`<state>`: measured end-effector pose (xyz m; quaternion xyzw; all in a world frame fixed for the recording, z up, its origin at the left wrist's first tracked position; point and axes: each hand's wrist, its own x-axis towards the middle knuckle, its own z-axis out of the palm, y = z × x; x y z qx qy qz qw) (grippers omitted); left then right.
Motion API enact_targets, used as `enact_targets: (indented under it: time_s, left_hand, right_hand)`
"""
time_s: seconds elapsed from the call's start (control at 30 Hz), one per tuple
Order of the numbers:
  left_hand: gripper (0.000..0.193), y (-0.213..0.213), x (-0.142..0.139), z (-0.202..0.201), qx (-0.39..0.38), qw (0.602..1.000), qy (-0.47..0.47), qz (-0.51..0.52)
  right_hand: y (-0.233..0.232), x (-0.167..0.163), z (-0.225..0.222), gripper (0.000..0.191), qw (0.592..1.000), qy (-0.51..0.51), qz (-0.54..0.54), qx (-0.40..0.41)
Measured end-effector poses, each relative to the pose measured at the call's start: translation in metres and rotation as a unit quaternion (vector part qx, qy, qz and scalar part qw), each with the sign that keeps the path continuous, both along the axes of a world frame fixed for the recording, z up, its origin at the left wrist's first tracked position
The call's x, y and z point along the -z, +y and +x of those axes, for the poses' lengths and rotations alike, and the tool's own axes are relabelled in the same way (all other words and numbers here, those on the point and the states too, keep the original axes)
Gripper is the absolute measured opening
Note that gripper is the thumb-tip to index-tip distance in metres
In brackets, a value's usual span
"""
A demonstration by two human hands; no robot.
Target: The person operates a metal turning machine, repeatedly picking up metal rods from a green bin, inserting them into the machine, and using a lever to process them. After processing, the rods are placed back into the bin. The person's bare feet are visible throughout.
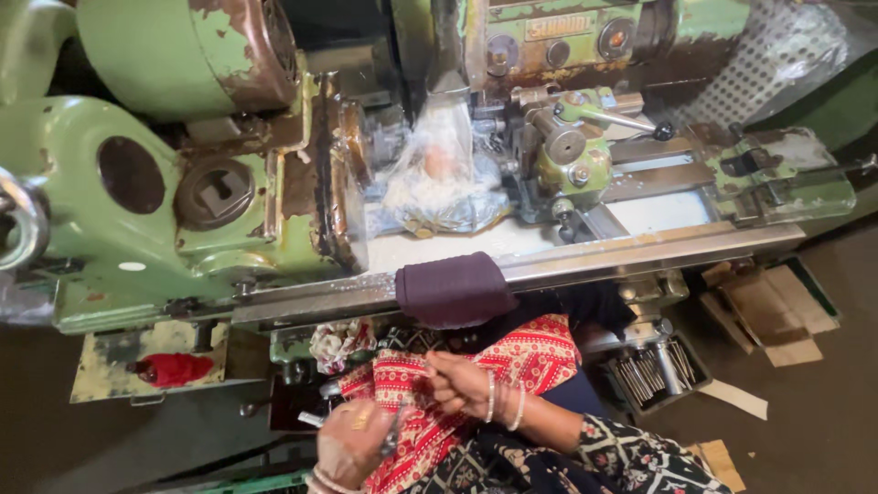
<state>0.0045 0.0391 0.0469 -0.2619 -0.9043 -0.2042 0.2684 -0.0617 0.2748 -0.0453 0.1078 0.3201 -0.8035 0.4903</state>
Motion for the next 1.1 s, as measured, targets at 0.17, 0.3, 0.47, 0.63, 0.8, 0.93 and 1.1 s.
enact_targets:
  time_s: [0.17, 0.3, 0.47, 0.63, 0.8, 0.93, 1.1]
  left_hand:
    - [0.048, -0.038, 0.014, -0.003, -0.268, 0.959, 0.017, 0.092]
    - [0.054, -0.072, 0.037, 0.001, -0.415, 0.904, 0.019, 0.105]
    - [0.049, -0.079, 0.052, 0.001, -0.41, 0.901, 0.0, 0.142]
    - [0.044, -0.06, 0.04, -0.016, -0.36, 0.917, -0.005, 0.17]
    - [0.048, -0.028, 0.013, -0.031, -0.346, 0.928, -0.027, 0.137]
    - [0.047, 0.002, -0.015, -0.051, -0.271, 0.952, -0.041, 0.138]
    - [0.035, 0.046, -0.066, -0.138, -0.086, 0.986, 0.111, 0.093]
  right_hand:
    - [0.067, -0.026, -0.002, 0.021, 0.988, 0.117, 0.087, 0.042]
    - [0.134, -0.045, -0.009, 0.008, 0.958, 0.181, 0.13, 0.178]
    - [0.197, -0.068, -0.019, 0.015, 0.913, 0.22, 0.167, 0.3]
    - [0.224, -0.083, -0.02, 0.016, 0.861, 0.262, 0.225, 0.374]
    - [0.242, -0.091, -0.016, 0.016, 0.817, 0.296, 0.26, 0.421]
    - [0.264, -0.102, -0.021, 0.01, 0.723, 0.385, 0.379, 0.43]
    - [0.318, -0.145, -0.094, 0.006, 0.398, 0.655, 0.551, 0.331]
